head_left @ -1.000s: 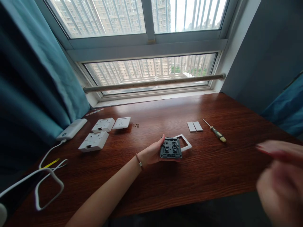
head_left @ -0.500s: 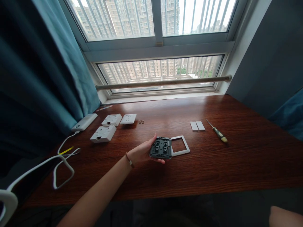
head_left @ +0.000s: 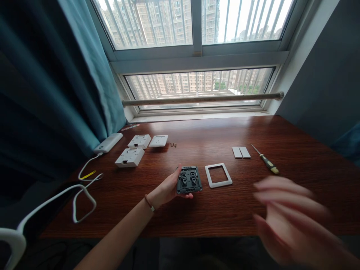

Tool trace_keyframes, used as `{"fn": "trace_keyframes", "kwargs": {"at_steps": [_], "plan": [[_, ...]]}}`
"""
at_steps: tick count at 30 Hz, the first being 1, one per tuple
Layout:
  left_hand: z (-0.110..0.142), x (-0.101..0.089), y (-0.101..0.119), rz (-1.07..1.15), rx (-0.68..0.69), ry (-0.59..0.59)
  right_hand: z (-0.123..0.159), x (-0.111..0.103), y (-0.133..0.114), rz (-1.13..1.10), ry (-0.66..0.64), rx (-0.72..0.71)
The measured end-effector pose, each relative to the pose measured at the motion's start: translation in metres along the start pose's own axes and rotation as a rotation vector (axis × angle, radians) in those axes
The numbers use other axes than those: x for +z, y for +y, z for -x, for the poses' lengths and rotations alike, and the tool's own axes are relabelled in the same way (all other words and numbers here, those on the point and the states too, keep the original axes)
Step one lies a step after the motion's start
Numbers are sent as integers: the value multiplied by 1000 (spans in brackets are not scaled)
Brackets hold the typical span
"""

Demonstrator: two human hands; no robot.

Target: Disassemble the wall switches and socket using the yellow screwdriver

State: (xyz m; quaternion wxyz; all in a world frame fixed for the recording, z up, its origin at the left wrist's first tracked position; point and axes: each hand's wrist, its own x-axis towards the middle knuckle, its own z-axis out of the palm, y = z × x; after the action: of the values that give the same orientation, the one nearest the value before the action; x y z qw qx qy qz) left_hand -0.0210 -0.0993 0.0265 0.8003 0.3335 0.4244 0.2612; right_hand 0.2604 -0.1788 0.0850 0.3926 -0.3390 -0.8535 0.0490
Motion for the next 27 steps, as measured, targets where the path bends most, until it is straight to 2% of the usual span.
{"fn": "trace_keyframes", "kwargs": {"at_steps": [4, 6, 8, 12, 15, 18, 21, 23, 27], "plan": [[-3, -1, 3, -54, 22, 60, -42, 51, 65, -59, -363, -23], [-5, 1, 5, -76, 50, 134, -45, 68, 93, -100, -511, 4], [-9, 4, 7, -92, 100, 236, -41, 79, 110, -133, -570, 32], [-19, 7, 7, -184, 192, 403, -33, 86, 120, -149, -540, 67], [-31, 7, 7, -267, 239, 391, -40, 74, 137, -105, -416, 99], [-45, 10, 9, -328, 281, 344, -48, 53, 171, 2, -312, 172], [-59, 17, 12, -384, 323, 319, -47, 37, 208, 56, -352, 283], [-70, 24, 12, -432, 387, 328, -42, 34, 229, 49, -397, 323], [-93, 31, 10, -525, 457, 376, -33, 35, 253, 19, -434, 340]]}}
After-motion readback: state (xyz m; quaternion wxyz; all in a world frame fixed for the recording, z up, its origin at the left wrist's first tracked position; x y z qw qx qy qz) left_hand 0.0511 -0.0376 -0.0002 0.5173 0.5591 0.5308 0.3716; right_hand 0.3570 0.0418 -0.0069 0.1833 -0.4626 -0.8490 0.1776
